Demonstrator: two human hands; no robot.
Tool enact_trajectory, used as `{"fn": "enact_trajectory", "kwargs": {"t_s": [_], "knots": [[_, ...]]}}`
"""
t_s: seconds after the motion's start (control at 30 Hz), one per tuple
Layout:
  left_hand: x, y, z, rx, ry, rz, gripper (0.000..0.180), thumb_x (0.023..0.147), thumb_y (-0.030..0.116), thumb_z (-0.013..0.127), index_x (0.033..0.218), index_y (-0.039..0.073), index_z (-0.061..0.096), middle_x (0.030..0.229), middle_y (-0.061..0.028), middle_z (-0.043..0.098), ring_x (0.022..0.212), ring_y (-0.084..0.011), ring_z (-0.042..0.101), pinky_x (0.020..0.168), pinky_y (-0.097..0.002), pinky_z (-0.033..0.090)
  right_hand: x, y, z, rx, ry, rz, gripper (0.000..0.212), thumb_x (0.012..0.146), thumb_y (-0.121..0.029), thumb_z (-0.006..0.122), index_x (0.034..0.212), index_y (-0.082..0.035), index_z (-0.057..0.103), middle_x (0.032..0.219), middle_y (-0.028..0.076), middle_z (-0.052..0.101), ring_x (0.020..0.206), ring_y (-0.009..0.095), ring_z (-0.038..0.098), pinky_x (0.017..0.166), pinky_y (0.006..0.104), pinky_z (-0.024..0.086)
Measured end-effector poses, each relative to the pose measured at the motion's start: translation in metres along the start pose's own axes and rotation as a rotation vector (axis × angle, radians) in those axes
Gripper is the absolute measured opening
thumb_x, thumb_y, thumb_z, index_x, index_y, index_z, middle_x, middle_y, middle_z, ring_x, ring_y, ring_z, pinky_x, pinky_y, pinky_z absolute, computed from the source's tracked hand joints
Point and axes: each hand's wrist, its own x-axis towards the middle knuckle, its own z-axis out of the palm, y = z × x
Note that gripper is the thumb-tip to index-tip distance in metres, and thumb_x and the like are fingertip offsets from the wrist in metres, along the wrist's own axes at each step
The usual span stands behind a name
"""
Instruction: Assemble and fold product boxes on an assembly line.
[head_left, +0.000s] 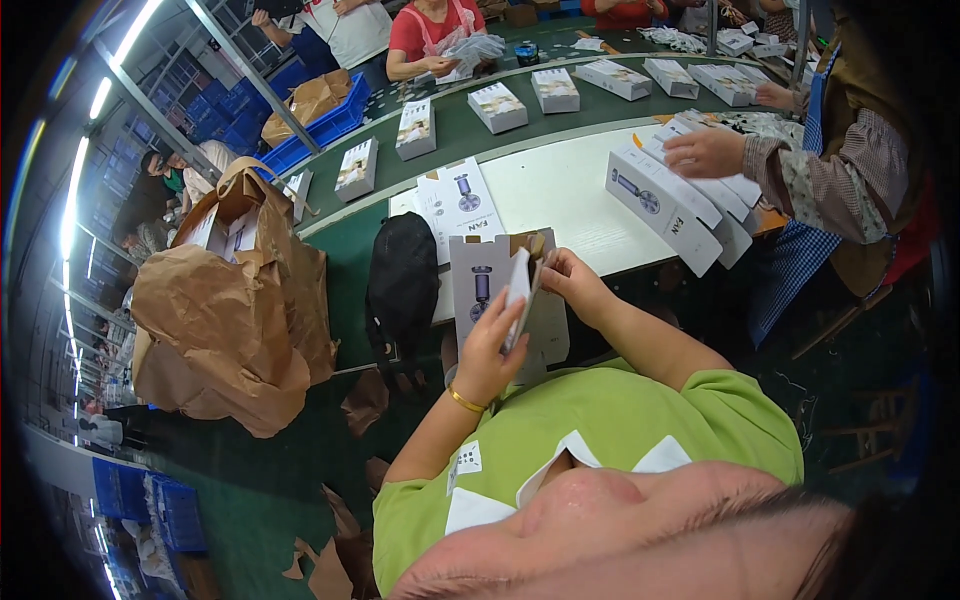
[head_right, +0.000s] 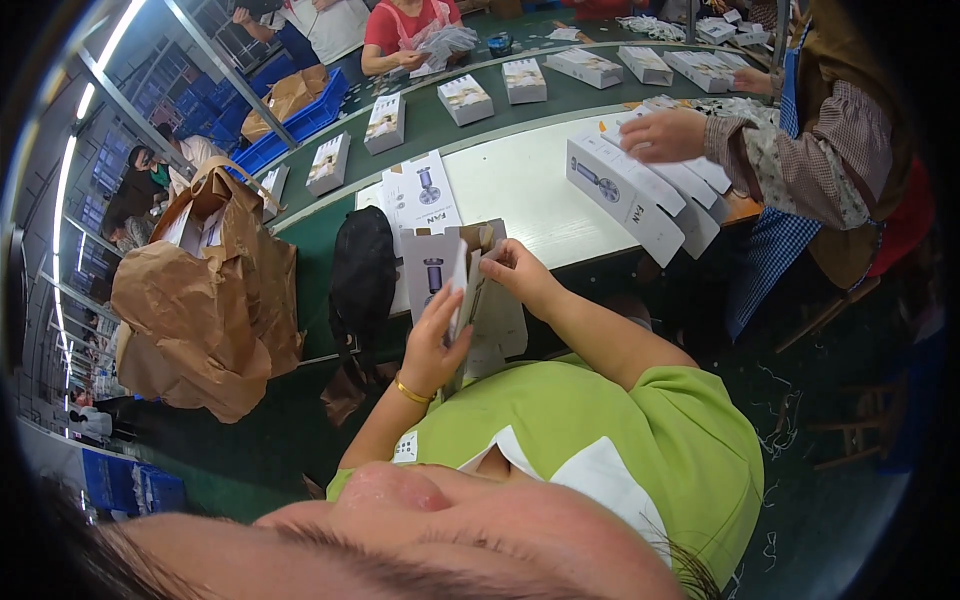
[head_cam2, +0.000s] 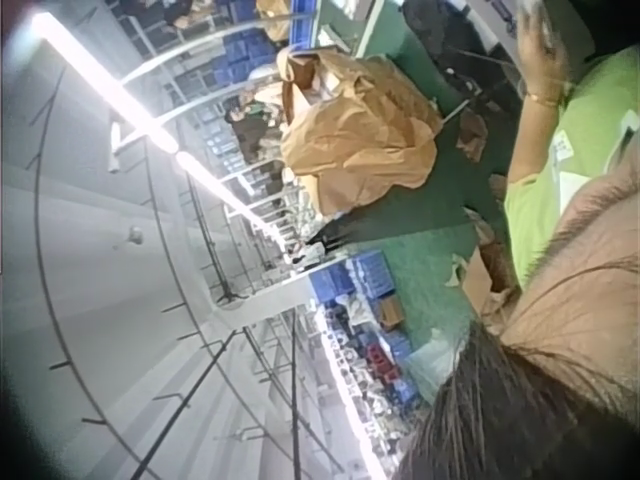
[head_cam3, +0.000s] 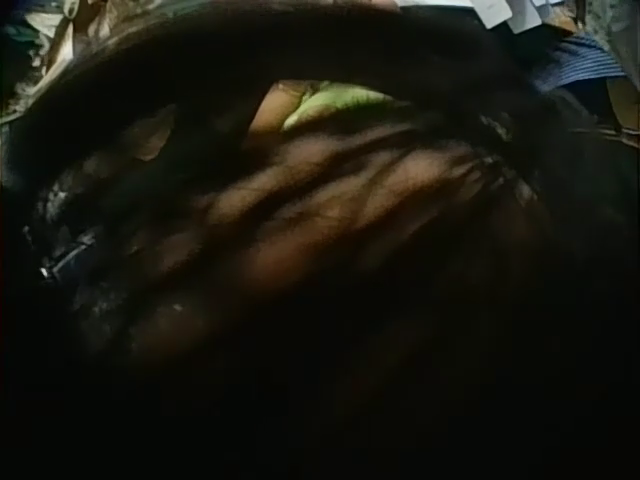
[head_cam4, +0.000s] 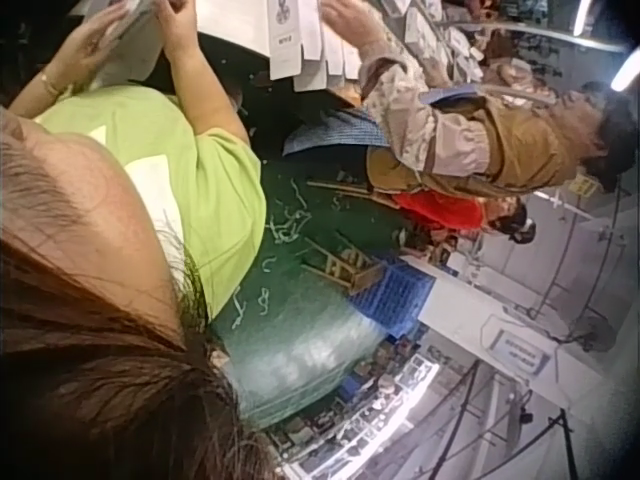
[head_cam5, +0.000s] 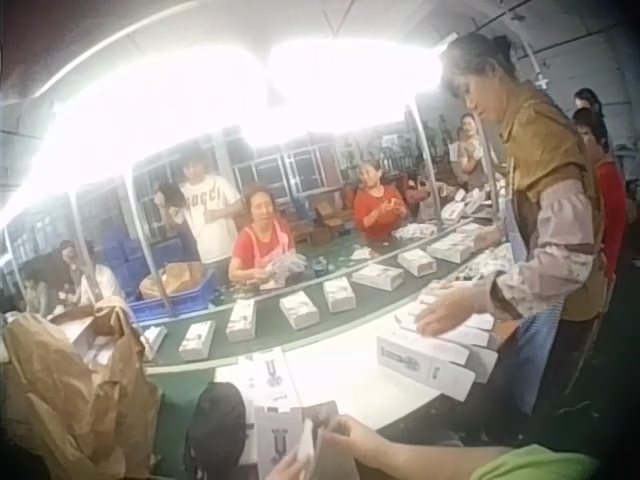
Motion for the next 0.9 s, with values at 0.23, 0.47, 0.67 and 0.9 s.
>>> {"fn": "enact_trajectory", "kwargs": {"t_s": [0.23, 0.47, 0.67, 0.9], "knots": [[-0.001, -0.026, -0.003, 0.110, -0.008, -0.080, 0.067, 0.071, 0.010, 0.077, 0.132, 0.010, 0.048, 0.114, -0.0213, 0.052, 0.092, -0.0369, 0.058, 0.078, -0.0376, 0.050, -0.007, -0.007, 0.013, 0.202, 0.199, 0.082, 0.040, 0.091, -0.032, 0.061, 0.114, -0.002, 0.047, 0.106, 0.006, 0.055, 0.097, 0.014, 0.052, 0.087, 0.0281, 0.042], [-0.022, -0.014, 0.004, 0.187, 0.108, 0.216, 0.081, 0.067, 0.012, 0.080, 0.137, 0.014, 0.039, 0.115, -0.0224, 0.050, 0.088, -0.0357, 0.059, 0.070, -0.0386, 0.052, -0.027, -0.031, 0.035, 0.283, -0.037, -0.042, 0.052, 0.087, 0.002, 0.044, 0.137, -0.010, 0.037, 0.128, 0.009, 0.049, 0.118, 0.021, 0.049, 0.103, 0.0345, 0.037], [-0.019, -0.005, -0.013, 0.186, 0.061, 0.196, 0.082, 0.066, 0.015, 0.081, 0.135, 0.012, 0.037, 0.115, -0.0231, 0.051, 0.090, -0.0377, 0.060, 0.069, -0.0385, 0.053, -0.036, -0.044, 0.046, -0.088, -0.218, -0.048, 0.051, 0.091, -0.002, 0.045, 0.140, -0.011, 0.037, 0.130, 0.008, 0.048, 0.119, 0.016, 0.045, 0.103, 0.0282, 0.032], [-0.013, -0.007, -0.031, 0.150, -0.032, 0.243, 0.062, 0.063, 0.017, 0.084, 0.110, 0.007, 0.045, 0.102, -0.0203, 0.056, 0.090, -0.0375, 0.057, 0.072, -0.0402, 0.051, -0.032, -0.035, 0.037, 0.321, -0.379, 0.177, 0.040, 0.098, -0.013, 0.043, 0.137, -0.006, 0.043, 0.134, 0.008, 0.048, 0.122, 0.016, 0.044, 0.105, 0.0302, 0.032]]}}
